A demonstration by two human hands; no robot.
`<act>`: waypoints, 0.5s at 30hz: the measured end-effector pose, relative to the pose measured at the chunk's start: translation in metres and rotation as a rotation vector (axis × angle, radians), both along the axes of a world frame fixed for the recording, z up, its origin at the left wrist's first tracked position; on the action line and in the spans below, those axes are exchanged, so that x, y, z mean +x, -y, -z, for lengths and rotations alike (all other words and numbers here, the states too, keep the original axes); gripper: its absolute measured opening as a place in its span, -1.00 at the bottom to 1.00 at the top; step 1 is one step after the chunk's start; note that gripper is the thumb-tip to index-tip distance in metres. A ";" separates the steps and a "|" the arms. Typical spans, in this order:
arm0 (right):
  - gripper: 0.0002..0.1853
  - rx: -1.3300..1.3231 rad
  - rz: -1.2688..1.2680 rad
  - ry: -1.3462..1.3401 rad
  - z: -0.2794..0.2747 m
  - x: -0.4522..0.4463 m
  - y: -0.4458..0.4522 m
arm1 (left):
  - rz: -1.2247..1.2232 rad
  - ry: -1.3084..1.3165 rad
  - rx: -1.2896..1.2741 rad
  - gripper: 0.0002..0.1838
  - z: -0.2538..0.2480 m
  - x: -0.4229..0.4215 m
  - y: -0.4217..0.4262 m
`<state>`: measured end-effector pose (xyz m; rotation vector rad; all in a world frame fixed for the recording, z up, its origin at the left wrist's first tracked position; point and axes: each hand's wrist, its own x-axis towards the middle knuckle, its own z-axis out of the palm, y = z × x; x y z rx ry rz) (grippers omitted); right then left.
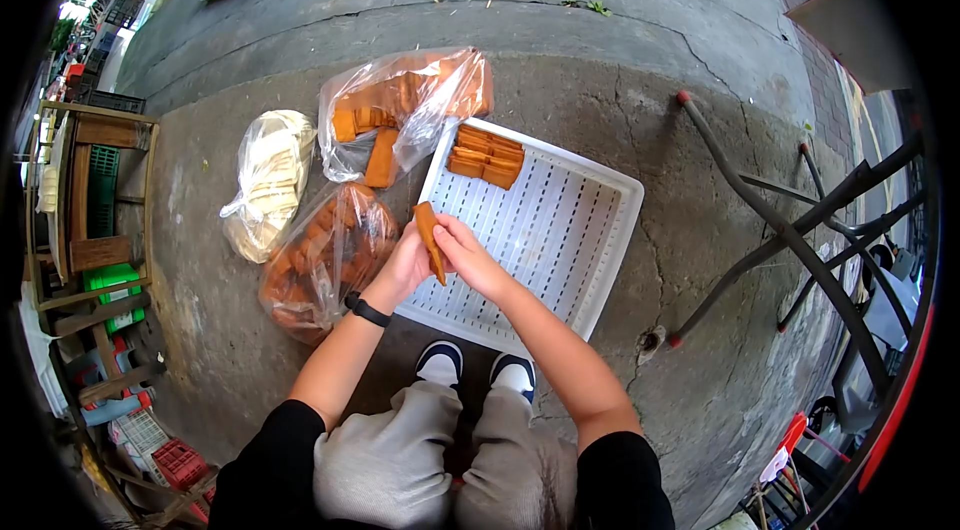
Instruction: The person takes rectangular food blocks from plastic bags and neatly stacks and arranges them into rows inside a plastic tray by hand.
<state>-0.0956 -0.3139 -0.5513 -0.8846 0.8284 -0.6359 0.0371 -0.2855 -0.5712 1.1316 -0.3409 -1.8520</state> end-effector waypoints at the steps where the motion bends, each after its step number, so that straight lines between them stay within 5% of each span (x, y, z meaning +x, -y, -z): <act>1: -0.70 0.012 0.023 0.011 0.002 -0.002 0.002 | -0.004 0.012 -0.010 -0.71 0.002 -0.006 0.004; 10: -0.85 0.027 0.332 -0.130 0.051 -0.036 0.041 | -0.134 0.539 -0.149 -0.90 0.037 0.026 0.046; 15: -0.82 -0.549 0.195 -0.687 0.062 -0.042 0.064 | -0.397 0.719 -0.237 -0.89 0.027 0.073 0.107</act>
